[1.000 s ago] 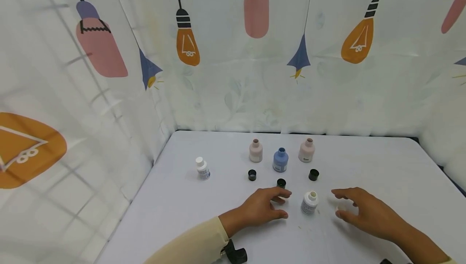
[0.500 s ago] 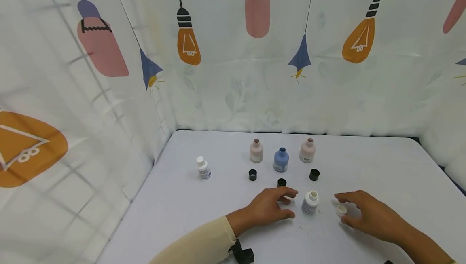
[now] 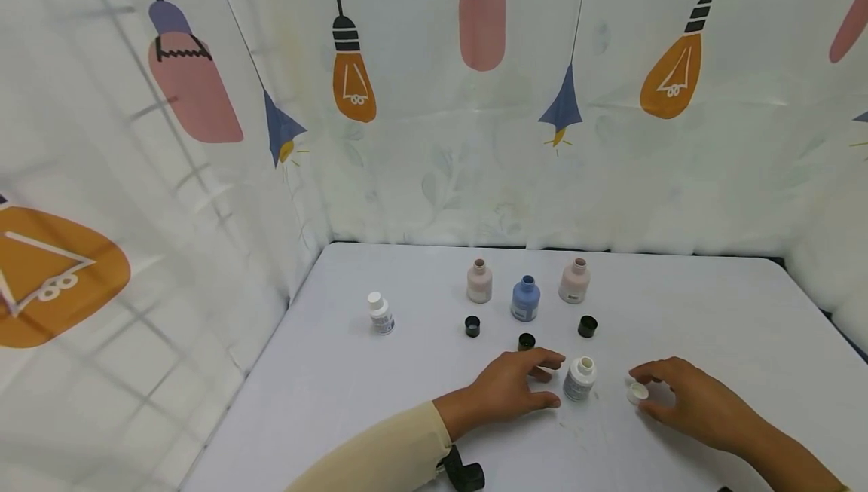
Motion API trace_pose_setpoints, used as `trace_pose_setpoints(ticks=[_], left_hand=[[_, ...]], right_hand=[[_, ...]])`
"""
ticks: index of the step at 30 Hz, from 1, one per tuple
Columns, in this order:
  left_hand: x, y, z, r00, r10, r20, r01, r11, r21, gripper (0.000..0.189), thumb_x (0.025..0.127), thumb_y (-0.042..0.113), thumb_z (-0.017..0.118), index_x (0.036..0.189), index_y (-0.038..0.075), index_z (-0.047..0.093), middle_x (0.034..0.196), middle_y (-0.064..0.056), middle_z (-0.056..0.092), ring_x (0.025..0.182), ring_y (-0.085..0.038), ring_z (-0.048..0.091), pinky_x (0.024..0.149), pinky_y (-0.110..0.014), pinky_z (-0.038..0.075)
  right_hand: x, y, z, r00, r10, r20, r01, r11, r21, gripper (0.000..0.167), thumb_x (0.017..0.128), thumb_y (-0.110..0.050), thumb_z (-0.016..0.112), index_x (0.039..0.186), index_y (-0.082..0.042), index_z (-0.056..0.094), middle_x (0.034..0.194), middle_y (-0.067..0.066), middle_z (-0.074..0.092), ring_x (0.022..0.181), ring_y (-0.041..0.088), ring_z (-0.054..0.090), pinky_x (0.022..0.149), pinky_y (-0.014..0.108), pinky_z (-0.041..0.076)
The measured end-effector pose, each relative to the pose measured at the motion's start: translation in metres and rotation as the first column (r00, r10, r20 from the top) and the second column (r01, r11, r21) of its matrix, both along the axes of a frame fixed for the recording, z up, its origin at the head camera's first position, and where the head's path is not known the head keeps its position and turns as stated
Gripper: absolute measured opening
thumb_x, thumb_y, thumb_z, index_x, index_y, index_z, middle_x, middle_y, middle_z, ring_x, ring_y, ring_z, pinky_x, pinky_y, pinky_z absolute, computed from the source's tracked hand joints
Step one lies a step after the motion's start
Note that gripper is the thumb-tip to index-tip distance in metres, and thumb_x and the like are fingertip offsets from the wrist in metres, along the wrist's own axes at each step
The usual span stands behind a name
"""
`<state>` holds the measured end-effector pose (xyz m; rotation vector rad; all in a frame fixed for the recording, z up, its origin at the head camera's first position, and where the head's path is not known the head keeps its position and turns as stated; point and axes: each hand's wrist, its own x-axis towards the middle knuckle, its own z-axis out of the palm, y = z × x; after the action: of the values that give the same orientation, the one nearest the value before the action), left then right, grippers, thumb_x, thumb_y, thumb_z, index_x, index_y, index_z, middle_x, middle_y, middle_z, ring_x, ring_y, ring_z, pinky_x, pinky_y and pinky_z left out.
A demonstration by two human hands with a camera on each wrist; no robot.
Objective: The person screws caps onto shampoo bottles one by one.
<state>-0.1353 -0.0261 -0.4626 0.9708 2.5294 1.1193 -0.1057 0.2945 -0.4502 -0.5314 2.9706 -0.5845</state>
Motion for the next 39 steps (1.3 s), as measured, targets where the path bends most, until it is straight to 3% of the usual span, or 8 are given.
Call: trace_pose_setpoints(ticks=[10, 28, 39], left_hand=[[-0.001, 0.009, 0.001, 1.000, -0.003, 0.002, 0.003, 1.000, -0.011, 0.061, 0.091, 0.030, 0.081, 0.145, 0.025, 0.054, 0.136, 0.013, 0.062, 0.112, 0.005, 0.061, 0.094, -0.017, 0.047], [-0.005, 0.024, -0.003, 1.000, -0.011, -0.014, 0.011, 1.000, 0.018, 0.065, 0.088, 0.028, 0.084, 0.146, 0.023, 0.053, 0.137, 0.015, 0.061, 0.113, 0.005, 0.061, 0.092, -0.014, 0.046], [-0.005, 0.031, -0.003, 0.994, 0.018, -0.106, -0.021, 0.999, -0.027, 0.060, 0.090, 0.030, 0.082, 0.143, 0.024, 0.056, 0.124, 0.016, 0.067, 0.109, 0.007, 0.060, 0.091, -0.012, 0.045]], right_hand=[[-0.003, -0.003, 0.000, 1.000, 0.001, 0.007, -0.001, 1.000, -0.009, 0.035, 0.078, -0.024, 0.089, 0.109, -0.024, 0.072, 0.104, -0.014, 0.065, 0.095, 0.015, 0.062, 0.079, 0.039, 0.055], [-0.006, -0.002, -0.001, 0.998, -0.007, 0.060, 0.007, 1.000, -0.009, 0.034, 0.078, -0.021, 0.090, 0.107, -0.023, 0.072, 0.102, -0.012, 0.065, 0.095, 0.015, 0.061, 0.078, 0.039, 0.055], [-0.006, -0.003, -0.001, 0.999, -0.010, 0.046, 0.012, 1.000, -0.028, 0.032, 0.079, -0.020, 0.089, 0.104, -0.023, 0.071, 0.102, -0.010, 0.065, 0.094, 0.017, 0.061, 0.075, 0.038, 0.054]])
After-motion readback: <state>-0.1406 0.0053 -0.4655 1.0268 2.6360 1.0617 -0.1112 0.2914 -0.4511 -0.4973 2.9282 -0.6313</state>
